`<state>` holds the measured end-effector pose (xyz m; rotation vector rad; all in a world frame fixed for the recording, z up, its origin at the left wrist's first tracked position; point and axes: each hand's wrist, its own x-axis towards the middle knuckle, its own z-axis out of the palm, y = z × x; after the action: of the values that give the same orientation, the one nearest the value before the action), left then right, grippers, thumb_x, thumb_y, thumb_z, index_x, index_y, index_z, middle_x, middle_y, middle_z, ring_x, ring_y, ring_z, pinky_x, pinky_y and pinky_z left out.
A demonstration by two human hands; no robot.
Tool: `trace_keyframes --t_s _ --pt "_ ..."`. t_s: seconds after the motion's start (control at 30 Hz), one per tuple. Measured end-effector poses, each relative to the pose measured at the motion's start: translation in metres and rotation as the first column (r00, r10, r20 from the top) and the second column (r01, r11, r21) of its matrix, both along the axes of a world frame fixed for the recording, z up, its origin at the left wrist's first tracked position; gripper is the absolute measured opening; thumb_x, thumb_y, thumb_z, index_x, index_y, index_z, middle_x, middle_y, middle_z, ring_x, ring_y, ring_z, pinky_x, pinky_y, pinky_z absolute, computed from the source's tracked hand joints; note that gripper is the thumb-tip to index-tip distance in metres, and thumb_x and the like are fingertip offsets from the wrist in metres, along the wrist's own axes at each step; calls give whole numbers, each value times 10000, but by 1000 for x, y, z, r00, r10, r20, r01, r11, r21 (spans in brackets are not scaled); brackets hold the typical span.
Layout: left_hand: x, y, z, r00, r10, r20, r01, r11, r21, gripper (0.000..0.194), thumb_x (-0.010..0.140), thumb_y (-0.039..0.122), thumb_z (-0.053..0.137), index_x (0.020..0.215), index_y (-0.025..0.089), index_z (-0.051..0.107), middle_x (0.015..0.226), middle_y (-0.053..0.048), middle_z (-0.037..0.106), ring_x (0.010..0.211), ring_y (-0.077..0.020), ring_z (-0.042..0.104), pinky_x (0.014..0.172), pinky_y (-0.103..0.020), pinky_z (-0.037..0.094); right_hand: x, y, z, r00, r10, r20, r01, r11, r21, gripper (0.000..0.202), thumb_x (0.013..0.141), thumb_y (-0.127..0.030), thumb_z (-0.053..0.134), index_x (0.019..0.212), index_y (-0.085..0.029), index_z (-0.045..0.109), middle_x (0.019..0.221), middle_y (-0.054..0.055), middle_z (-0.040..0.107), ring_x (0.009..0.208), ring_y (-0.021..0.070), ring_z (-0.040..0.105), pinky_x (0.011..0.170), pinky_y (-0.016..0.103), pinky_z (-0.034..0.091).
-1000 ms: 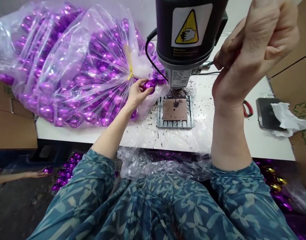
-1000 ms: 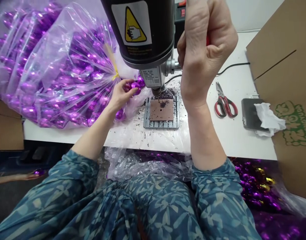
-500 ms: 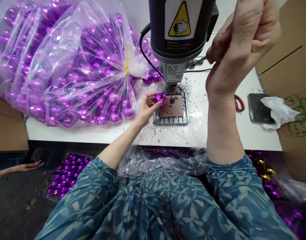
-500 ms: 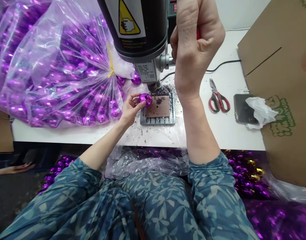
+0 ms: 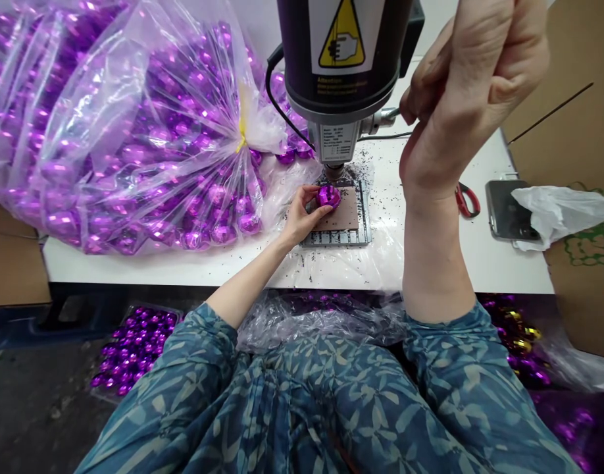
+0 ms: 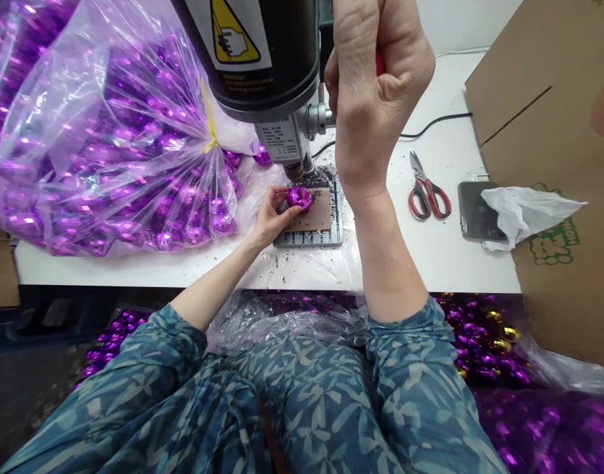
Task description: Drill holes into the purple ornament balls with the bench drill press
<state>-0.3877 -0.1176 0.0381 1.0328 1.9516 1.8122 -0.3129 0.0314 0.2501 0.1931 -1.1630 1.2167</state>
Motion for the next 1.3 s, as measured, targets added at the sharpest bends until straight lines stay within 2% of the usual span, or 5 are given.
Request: trace_keyframes --t_s 0.17,0.57,0.87,1.1,1.3 --pt "9 -2 2 980 -27 -199 16 998 -56 651 844 577 860 1339 240 604 1418 -138 686 1513 -354 529 1298 -587 384 0 0 0 996 -79 49 79 997 4 482 764 -669 597 808 -196 677 486 -87 262 409 -37 313 427 127 247" --pt "15 3 1 986 -17 -164 10 999 -44 618 905 629 789 1352 259 577 1360 -134 690 1278 -297 690 1119 -504 571 18 -12 -7 997 -39 69 35 998 46 429 868 -522 654 653 -164 557 510 -72 289 440 -27 360 492 164 273" --pt "15 5 -2 987 -12 -161 8 1000 -24 610 896 620 804 1336 255 590 1326 -122 701 1266 -296 692 1127 -504 566 20 -18 -32 953 -270 140 263 962 68 631 926 -706 503 618 -185 325 534 -47 150 449 2 277 487 244 237" --pt "16 4 2 987 -2 -164 1 1000 -7 589 901 616 802 1313 247 600 1318 -129 712 1259 -293 704 1119 -491 573 15 -10 -55 981 -196 -13 196 980 38 727 928 -600 635 619 -176 133 486 -38 38 399 22 161 447 291 176" --pt "16 5 0 982 19 -187 -19 1000 1 587 904 632 793 1307 248 606 1299 -121 719 1233 -286 716 1102 -490 586 17 -12 -67 978 -194 -77 198 979 51 774 913 -539 666 587 -168 72 409 -46 131 372 18 186 449 295 222"
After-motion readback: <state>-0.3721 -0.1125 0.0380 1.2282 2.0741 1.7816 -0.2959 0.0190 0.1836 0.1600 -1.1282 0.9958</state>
